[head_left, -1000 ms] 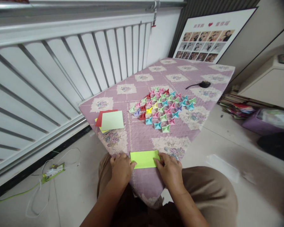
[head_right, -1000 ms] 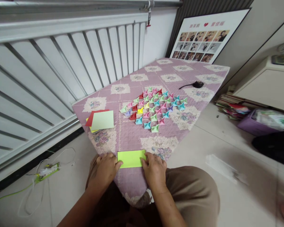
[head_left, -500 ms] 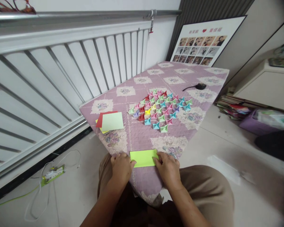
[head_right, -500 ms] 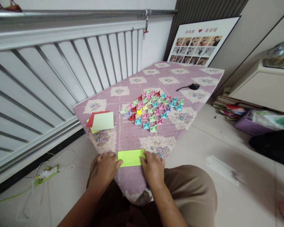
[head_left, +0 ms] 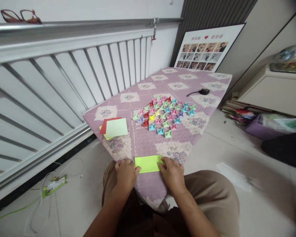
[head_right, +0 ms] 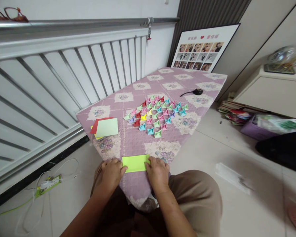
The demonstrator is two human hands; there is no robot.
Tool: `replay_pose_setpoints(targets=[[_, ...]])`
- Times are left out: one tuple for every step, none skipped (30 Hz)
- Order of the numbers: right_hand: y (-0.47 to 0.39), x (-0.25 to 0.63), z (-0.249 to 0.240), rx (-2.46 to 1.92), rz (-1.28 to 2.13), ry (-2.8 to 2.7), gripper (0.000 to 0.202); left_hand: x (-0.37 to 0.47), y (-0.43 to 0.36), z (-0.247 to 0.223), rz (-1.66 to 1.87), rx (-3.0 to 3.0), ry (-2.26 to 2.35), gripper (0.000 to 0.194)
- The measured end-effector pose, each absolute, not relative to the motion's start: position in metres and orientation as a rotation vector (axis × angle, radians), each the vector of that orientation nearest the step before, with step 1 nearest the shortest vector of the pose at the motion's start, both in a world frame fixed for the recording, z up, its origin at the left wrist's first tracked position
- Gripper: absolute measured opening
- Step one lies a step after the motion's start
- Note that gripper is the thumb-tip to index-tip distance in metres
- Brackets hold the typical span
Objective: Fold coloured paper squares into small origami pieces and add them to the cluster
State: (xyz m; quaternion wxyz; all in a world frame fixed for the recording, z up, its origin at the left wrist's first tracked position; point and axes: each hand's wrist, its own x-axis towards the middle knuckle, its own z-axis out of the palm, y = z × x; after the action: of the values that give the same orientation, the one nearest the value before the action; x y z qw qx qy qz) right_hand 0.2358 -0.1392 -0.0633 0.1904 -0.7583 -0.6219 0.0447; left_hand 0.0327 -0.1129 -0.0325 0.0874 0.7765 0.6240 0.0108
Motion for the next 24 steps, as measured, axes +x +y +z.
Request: replay_pose_setpoints(targets=[[-0.139, 0.236, -0.063, -2.131, 0.125, -1.745, 0.016, 0.032, -0.114, -0.035, 0.059, 2.318, 1.865, 0.024], [-0.139, 0.235, -0.063, -2.129, 0.12, -1.743, 0.016, 0.032, -0.115, -0.037, 0.092, 2.319, 1.874, 0.023], [-0.14, 0.235, -0.063, -2.127, 0.114, -1.741, 0.016, 0.031, -0.116, -0.039, 0.131, 2.317, 1.888, 0.022], [-0.14, 0.235, -0.063, -2.122, 0.108, -1.741, 0.016, 0.031, -0.117, -0.041, 0.173, 2.317, 1.9, 0.021], [-0.14, 0.236, -0.064, -2.117, 0.102, -1.742, 0.016, 0.03, -0.117, -0.043, 0.218, 2.322, 1.906, 0.02], [-0.14, 0.236, -0.064, -2.11, 0.099, -1.744, 0.016, 0.03, -0.118, -0.044, 0.263, 2.338, 1.896, 0.019], [-0.14, 0.236, -0.064, -2.102, 0.098, -1.745, 0.016, 0.029, -0.117, -0.046, 0.305, 2.372, 1.86, 0.017], [-0.14, 0.236, -0.065, -2.095, 0.096, -1.746, 0.016, 0.029, -0.116, -0.047, 0.338, 2.425, 1.794, 0.015], [-0.141, 0.236, -0.065, -2.088, 0.092, -1.746, 0.016, 0.028, -0.114, -0.048, 0.36, 2.493, 1.702, 0.014], [-0.141, 0.236, -0.065, -2.084, 0.087, -1.745, 0.016, 0.027, -0.112, -0.049, 0.365, 2.572, 1.587, 0.014], [-0.141, 0.236, -0.065, -2.081, 0.084, -1.746, 0.016, 0.026, -0.109, -0.049, 0.357, 2.654, 1.458, 0.016], [-0.141, 0.236, -0.065, -2.081, 0.084, -1.747, 0.016, 0.025, -0.105, -0.049, 0.335, 2.733, 1.321, 0.019], [-0.141, 0.236, -0.065, -2.084, 0.085, -1.747, 0.016, 0.024, -0.101, -0.049, 0.304, 2.806, 1.19, 0.022], [-0.141, 0.236, -0.065, -2.088, 0.086, -1.747, 0.016, 0.023, -0.098, -0.049, 0.271, 2.868, 1.072, 0.025], [-0.141, 0.236, -0.065, -2.091, 0.087, -1.747, 0.016, 0.022, -0.095, -0.048, 0.237, 2.919, 0.967, 0.028], [-0.141, 0.236, -0.065, -2.09, 0.087, -1.748, 0.016, 0.022, -0.092, -0.046, 0.202, 2.961, 0.879, 0.031], [-0.141, 0.236, -0.065, -2.088, 0.084, -1.747, 0.016, 0.022, -0.09, -0.044, 0.169, 2.994, 0.814, 0.032], [-0.141, 0.236, -0.065, -2.083, 0.08, -1.745, 0.015, 0.023, -0.089, -0.043, 0.135, 3.021, 0.765, 0.033], [-0.141, 0.235, -0.065, -2.076, 0.076, -1.744, 0.015, 0.024, -0.088, -0.04, 0.105, 3.043, 0.733, 0.033], [-0.142, 0.235, -0.065, -2.069, 0.072, -1.742, 0.015, 0.025, -0.088, -0.038, 0.076, 3.061, 0.712, 0.032], [-0.142, 0.235, -0.066, -2.064, 0.069, -1.741, 0.015, 0.027, -0.087, -0.036, 0.051, 3.076, 0.698, 0.032], [-0.142, 0.234, -0.066, -2.059, 0.065, -1.741, 0.015, 0.028, -0.088, -0.035, 0.029, 3.088, 0.691, 0.032], [-0.142, 0.235, -0.067, -2.054, 0.06, -1.741, 0.015, 0.03, -0.088, -0.033, 0.009, 3.098, 0.687, 0.032], [-0.141, 0.235, -0.068, -2.049, 0.056, -1.74, 0.015, 0.031, -0.088, -0.032, -0.008, 3.105, 0.684, 0.032]])
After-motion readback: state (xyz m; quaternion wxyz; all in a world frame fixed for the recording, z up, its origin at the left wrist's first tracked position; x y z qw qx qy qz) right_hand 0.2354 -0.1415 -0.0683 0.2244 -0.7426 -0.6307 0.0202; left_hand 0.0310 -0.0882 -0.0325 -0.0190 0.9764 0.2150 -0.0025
